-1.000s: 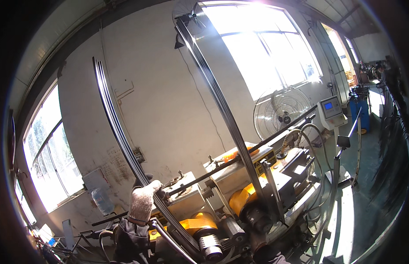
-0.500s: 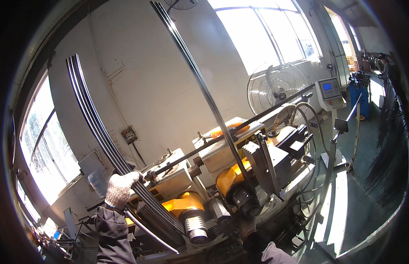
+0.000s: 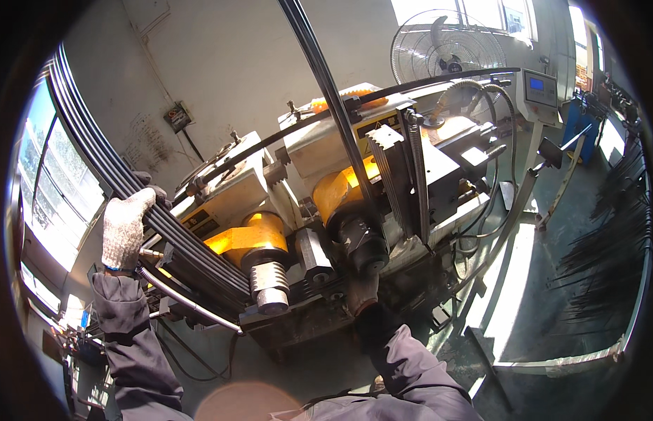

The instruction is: The person repeatedly picks up bundles of long metal rods from a floor stack and feeds them into a bending machine. The rods are guided through rollers and emerge as curved pieces, which are then placed into a collection rack. The process is repeated continuously throughout the clip.

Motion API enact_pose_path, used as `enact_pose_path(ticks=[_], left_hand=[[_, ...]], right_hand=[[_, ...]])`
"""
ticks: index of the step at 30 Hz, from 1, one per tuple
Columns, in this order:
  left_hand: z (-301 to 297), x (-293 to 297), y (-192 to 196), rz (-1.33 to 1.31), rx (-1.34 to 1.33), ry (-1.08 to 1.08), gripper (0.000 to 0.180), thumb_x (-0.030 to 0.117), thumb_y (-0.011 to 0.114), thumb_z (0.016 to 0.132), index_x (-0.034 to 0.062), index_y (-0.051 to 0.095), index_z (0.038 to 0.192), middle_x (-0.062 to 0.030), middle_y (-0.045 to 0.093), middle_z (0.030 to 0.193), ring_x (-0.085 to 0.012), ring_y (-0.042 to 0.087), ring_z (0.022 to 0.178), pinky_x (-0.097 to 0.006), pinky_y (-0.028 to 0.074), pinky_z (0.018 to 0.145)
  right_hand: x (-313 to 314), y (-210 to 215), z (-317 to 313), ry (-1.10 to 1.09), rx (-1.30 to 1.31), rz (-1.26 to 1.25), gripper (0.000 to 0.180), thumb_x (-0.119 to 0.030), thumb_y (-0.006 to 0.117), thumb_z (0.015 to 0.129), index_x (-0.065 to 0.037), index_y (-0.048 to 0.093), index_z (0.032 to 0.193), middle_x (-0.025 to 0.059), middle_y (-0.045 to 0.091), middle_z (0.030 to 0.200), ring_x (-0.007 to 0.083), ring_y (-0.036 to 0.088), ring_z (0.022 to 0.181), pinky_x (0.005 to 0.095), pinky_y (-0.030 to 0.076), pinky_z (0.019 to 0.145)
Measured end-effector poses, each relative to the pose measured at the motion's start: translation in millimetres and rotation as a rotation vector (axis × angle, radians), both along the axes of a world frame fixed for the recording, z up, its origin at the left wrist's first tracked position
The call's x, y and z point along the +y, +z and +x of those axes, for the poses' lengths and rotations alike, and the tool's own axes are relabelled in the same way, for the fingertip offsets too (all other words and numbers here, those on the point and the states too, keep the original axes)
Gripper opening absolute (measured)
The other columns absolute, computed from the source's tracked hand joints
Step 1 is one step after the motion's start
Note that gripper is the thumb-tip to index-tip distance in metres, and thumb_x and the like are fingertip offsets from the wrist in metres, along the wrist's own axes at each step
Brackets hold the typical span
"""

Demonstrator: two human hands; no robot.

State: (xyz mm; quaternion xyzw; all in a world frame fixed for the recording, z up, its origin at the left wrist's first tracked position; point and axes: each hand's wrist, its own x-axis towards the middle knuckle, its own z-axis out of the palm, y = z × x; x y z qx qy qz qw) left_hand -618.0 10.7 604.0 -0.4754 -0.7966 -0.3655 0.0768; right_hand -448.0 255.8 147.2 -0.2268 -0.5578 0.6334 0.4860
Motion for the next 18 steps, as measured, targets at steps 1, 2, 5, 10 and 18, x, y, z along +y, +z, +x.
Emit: enact_pose_path(ticks=[1, 2, 5, 10, 18], left_hand=[[0.4, 0.9, -0.8, 0.032, -0.064, 0.053, 0.027, 0.014, 0.056, 0.111, 0.0022, 0.081, 0.114, -0.0104, 0.083, 0.103, -0.0144, 0.08, 0.091, -0.028, 0.062, 0.082], [0.3, 1.4, -1.4, 0.079, -0.185, 0.049, 0.027, 0.014, 0.057, 0.111, 0.0019, 0.081, 0.114, -0.0104, 0.084, 0.103, -0.0144, 0.079, 0.092, -0.029, 0.062, 0.082], [-3.2, 1.2, -1.4, 0.006, -0.053, 0.094, 0.027, 0.016, 0.058, 0.11, 0.0015, 0.081, 0.116, -0.011, 0.084, 0.101, -0.0135, 0.079, 0.092, -0.029, 0.062, 0.083], [-14.5, 0.0, -2.2, -0.145, 0.376, 0.087, 0.023, 0.008, 0.061, 0.105, 0.0066, 0.082, 0.116, -0.0096, 0.084, 0.097, -0.0167, 0.08, 0.084, -0.03, 0.062, 0.08], [35.5, -9.1, -7.7, 0.425, -0.197, 0.022, 0.02, 0.005, 0.062, 0.104, 0.0014, 0.075, 0.119, -0.0128, 0.081, 0.095, -0.0196, 0.078, 0.085, -0.034, 0.063, 0.078]], right_hand=[[1.4, -3.1, 1.2, 0.026, -0.005, -0.011, 0.039, -0.013, 0.061, 0.11, -0.01, 0.066, 0.149, 0.0131, 0.07, 0.146, 0.0273, 0.064, 0.138, 0.0401, 0.049, 0.115], [2.5, -4.7, 3.3, -0.043, -0.17, 0.152, 0.039, -0.013, 0.06, 0.111, -0.01, 0.067, 0.149, 0.0137, 0.07, 0.145, 0.0274, 0.064, 0.138, 0.0395, 0.049, 0.115], [1.7, 0.2, 10.9, -0.106, -0.333, 0.38, 0.038, -0.013, 0.059, 0.111, -0.011, 0.069, 0.148, 0.015, 0.071, 0.144, 0.0279, 0.064, 0.139, 0.0386, 0.049, 0.116], [-9.5, 14.7, 6.3, 0.099, 0.129, -0.234, 0.033, -0.012, 0.056, 0.112, -0.007, 0.074, 0.139, 0.0159, 0.074, 0.139, 0.0298, 0.067, 0.134, 0.0395, 0.05, 0.114], [-4.7, 14.5, 22.6, -0.051, -0.426, 0.445, 0.032, -0.011, 0.056, 0.109, -0.005, 0.075, 0.134, 0.0168, 0.077, 0.134, 0.0326, 0.072, 0.125, 0.0408, 0.054, 0.111]])
